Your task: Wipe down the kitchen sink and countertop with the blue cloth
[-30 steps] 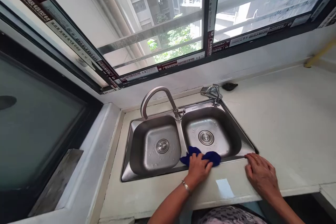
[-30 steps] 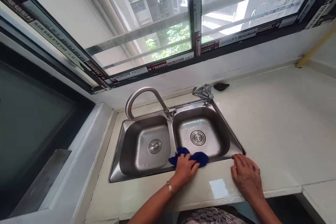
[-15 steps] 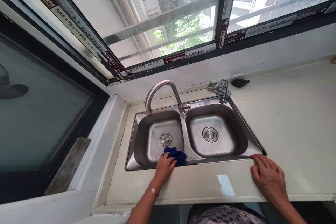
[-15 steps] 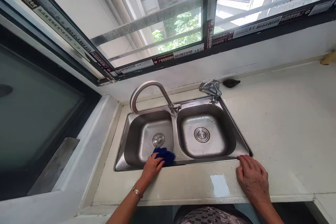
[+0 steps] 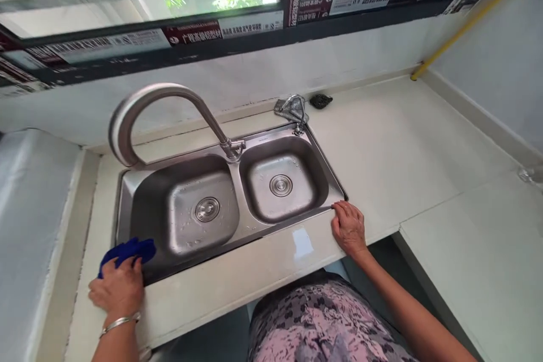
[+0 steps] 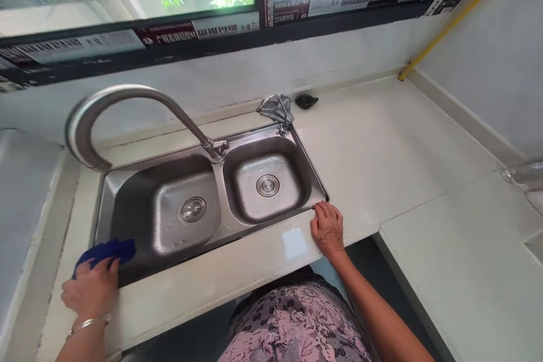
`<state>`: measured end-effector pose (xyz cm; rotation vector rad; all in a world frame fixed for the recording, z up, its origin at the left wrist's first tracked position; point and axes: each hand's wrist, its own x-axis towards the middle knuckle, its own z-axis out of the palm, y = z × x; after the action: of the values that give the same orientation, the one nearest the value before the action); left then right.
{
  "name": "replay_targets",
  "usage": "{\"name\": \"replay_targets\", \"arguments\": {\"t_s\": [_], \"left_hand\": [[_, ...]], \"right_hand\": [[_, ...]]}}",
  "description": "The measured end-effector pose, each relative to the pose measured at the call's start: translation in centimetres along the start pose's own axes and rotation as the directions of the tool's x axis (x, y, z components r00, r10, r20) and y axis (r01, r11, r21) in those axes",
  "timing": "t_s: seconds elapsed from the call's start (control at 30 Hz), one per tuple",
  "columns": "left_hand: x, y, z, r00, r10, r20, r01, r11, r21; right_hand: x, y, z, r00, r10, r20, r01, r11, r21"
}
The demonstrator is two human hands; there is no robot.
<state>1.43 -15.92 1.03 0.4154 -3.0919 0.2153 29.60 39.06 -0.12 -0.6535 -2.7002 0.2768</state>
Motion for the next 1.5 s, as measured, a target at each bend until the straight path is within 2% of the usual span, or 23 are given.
{"name": "replay_targets", "arguments": {"t_s": [0.1, 0.2, 0.27, 0.37, 0.43, 0.53, 0.8, 1.07, 1.2, 1.37, 1.5], "left_hand": [[0.6, -0.1, 1.6, 0.996, -0.076, -0.055, 0.077, 0.997, 0.023], [1.4, 0.1, 1.8, 0.99, -0.084, -0.112, 0.082, 0.996, -0.026], [1.9, 0.2, 1.0, 0.992, -0.022, -0.124, 0.017, 0.999, -0.038], [3.0, 0.4, -0.8, 0.981, 0.18, -0.078, -0.178, 0.983, 0.037], [4.0, 0.7, -1.8, 0.969, 0.239, -0.067, -0.235, 0.97, 0.068], [5.8, 1.2, -2.4, 0.965, 0.249, -0.084, -0.244, 0.967, 0.068], [11.4, 3.0, -2.0, 0.95, 0.297, -0.095, -0.295, 0.955, 0.034], [16.6, 7.3, -2.9, 0.946, 0.313, -0.081, -0.316, 0.948, -0.022], [19.0, 9.2, -4.2, 0.97, 0.226, -0.09, -0.239, 0.956, -0.17], [20.1, 10.7, -4.8, 0.982, 0.165, -0.097, -0.182, 0.959, -0.215], [20.1, 10.9, -3.8, 0.988, 0.112, -0.105, -0.133, 0.965, -0.224]], "right_hand": [[0.0, -0.1, 0.0, 1.0, -0.001, -0.031, 0.001, 1.0, -0.015], [-0.2, -0.1, 0.1, 0.998, -0.022, -0.051, 0.02, 0.999, -0.041], [-0.4, 0.1, 0.2, 0.998, -0.039, -0.058, 0.036, 0.998, -0.057], [-0.8, 0.6, 0.7, 0.995, -0.07, -0.076, 0.064, 0.995, -0.078], [-1.1, 1.0, 1.2, 0.993, -0.084, -0.079, 0.078, 0.994, -0.082], [-1.4, 1.5, 1.8, 0.989, -0.104, -0.107, 0.095, 0.992, -0.085], [-1.5, 1.9, 1.9, 0.981, -0.144, -0.127, 0.127, 0.983, -0.136], [-1.4, 1.7, 1.2, 0.988, -0.12, -0.096, 0.107, 0.985, -0.137], [-1.3, 1.4, 0.9, 0.995, -0.078, -0.069, 0.069, 0.99, -0.126], [-1.5, 1.6, 1.0, 0.998, -0.047, -0.034, 0.042, 0.991, -0.128], [-1.8, 2.1, 1.1, 0.998, -0.047, -0.042, 0.042, 0.994, -0.106]]}}
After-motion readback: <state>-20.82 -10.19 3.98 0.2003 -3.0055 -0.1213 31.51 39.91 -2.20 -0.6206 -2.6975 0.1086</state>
